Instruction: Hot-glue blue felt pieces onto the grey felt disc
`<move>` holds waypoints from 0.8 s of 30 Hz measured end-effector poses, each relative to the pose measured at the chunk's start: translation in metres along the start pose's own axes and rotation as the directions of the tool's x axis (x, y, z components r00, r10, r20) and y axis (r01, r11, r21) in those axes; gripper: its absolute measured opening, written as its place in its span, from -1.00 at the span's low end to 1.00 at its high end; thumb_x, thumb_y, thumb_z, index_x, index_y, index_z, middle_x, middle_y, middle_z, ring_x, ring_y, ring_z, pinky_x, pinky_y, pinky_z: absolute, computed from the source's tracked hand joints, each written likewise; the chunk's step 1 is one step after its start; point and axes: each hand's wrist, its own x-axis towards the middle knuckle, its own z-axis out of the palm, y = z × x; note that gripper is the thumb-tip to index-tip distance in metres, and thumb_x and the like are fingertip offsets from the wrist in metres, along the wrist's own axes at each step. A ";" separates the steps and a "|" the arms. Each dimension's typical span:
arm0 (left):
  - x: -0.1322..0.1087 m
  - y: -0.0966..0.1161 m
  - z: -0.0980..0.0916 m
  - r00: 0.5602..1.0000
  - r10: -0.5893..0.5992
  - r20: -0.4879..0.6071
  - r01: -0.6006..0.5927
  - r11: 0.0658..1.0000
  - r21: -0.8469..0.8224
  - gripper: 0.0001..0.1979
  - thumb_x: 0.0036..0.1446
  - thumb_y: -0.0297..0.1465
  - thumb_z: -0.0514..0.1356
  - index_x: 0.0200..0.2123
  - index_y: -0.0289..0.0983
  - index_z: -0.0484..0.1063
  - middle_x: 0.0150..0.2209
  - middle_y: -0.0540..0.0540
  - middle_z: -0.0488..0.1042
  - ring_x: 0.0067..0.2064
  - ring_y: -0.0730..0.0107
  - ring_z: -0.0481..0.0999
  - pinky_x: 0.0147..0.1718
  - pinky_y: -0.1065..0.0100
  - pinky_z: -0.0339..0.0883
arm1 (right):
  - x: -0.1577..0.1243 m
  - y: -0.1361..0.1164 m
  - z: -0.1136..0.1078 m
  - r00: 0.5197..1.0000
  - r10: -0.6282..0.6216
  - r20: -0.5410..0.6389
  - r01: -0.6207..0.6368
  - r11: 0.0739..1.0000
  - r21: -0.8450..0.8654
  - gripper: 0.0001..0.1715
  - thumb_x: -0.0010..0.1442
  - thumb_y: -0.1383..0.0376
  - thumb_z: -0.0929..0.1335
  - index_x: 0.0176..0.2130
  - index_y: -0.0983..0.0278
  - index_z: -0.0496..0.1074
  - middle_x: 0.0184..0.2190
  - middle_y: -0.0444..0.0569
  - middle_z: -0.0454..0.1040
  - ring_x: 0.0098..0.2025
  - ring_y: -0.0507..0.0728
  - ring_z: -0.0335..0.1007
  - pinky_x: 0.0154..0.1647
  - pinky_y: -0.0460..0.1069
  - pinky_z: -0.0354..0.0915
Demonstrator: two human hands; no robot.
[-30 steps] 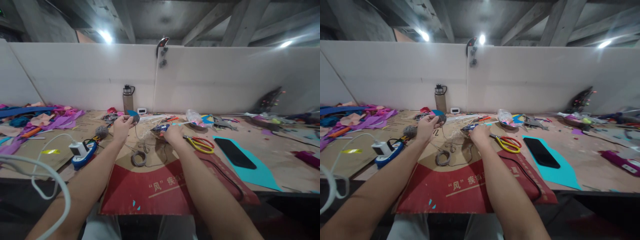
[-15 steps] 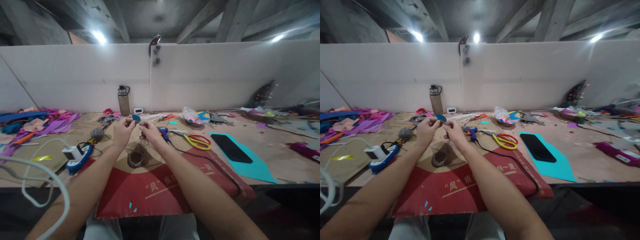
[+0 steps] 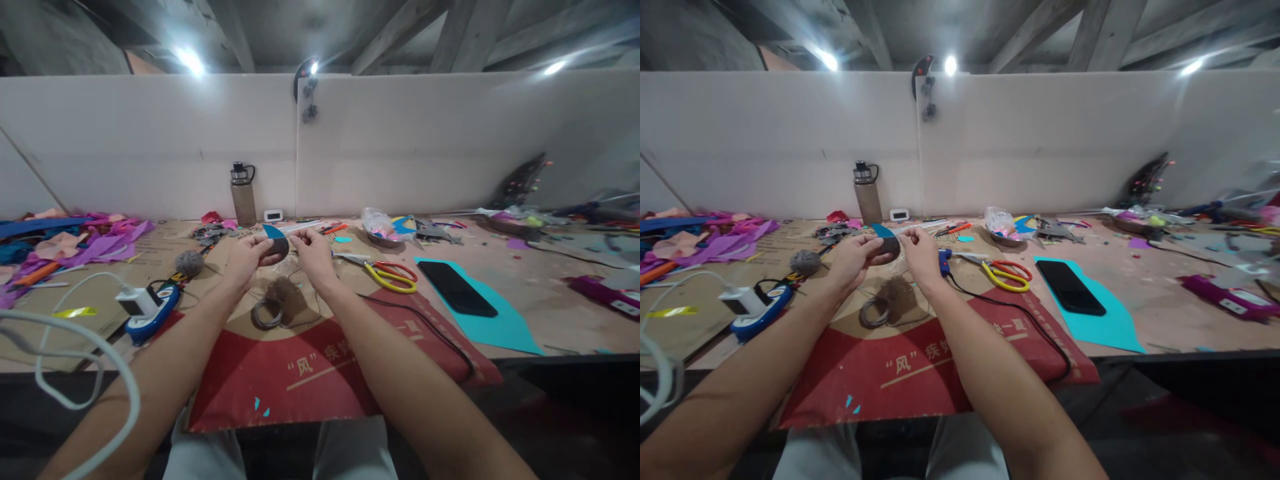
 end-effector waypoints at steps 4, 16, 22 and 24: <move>-0.002 0.003 0.002 0.999 -0.031 0.031 0.031 1.000 0.000 -0.84 -0.15 -0.44 0.28 -0.49 -0.38 0.36 -0.48 -0.05 0.44 -0.40 0.40 0.51 -0.36 0.25 0.50 | 0.000 -0.001 -0.001 1.000 0.008 0.003 -0.008 1.000 -0.008 -0.79 -0.01 0.19 0.29 -0.43 0.30 0.39 -0.58 -0.19 0.25 -0.51 -0.03 0.08 -0.44 -0.10 0.11; -0.002 0.004 -0.002 0.993 -0.056 0.107 0.058 0.998 -0.011 -0.82 -0.13 -0.44 0.29 -0.39 -0.37 0.40 -0.41 -0.10 0.51 -0.36 0.38 0.53 -0.34 0.28 0.49 | 0.002 -0.001 -0.002 0.997 0.051 0.065 -0.058 0.992 0.115 -0.74 -0.04 0.16 0.30 -0.48 0.33 0.40 -0.57 -0.18 0.32 -0.50 -0.04 0.13 -0.39 -0.10 0.12; -0.002 0.006 -0.002 0.991 -0.049 0.126 0.051 0.999 -0.011 -0.82 -0.12 -0.42 0.29 -0.39 -0.36 0.41 -0.39 -0.10 0.53 -0.36 0.38 0.54 -0.34 0.31 0.48 | 0.001 -0.003 -0.002 0.992 0.092 0.087 -0.108 0.975 0.193 -0.76 -0.07 0.18 0.34 -0.50 0.33 0.39 -0.60 -0.21 0.27 -0.52 -0.07 0.09 -0.42 -0.12 0.08; -0.002 0.007 -0.003 0.989 -0.047 0.142 0.049 0.999 -0.016 -0.81 -0.13 -0.42 0.29 -0.38 -0.36 0.42 -0.38 -0.11 0.53 -0.36 0.38 0.54 -0.35 0.32 0.47 | 0.000 -0.004 -0.002 0.985 0.131 0.115 -0.154 0.961 0.228 -0.77 -0.07 0.18 0.34 -0.50 0.33 0.38 -0.63 -0.24 0.21 -0.56 -0.09 0.03 -0.48 -0.13 0.04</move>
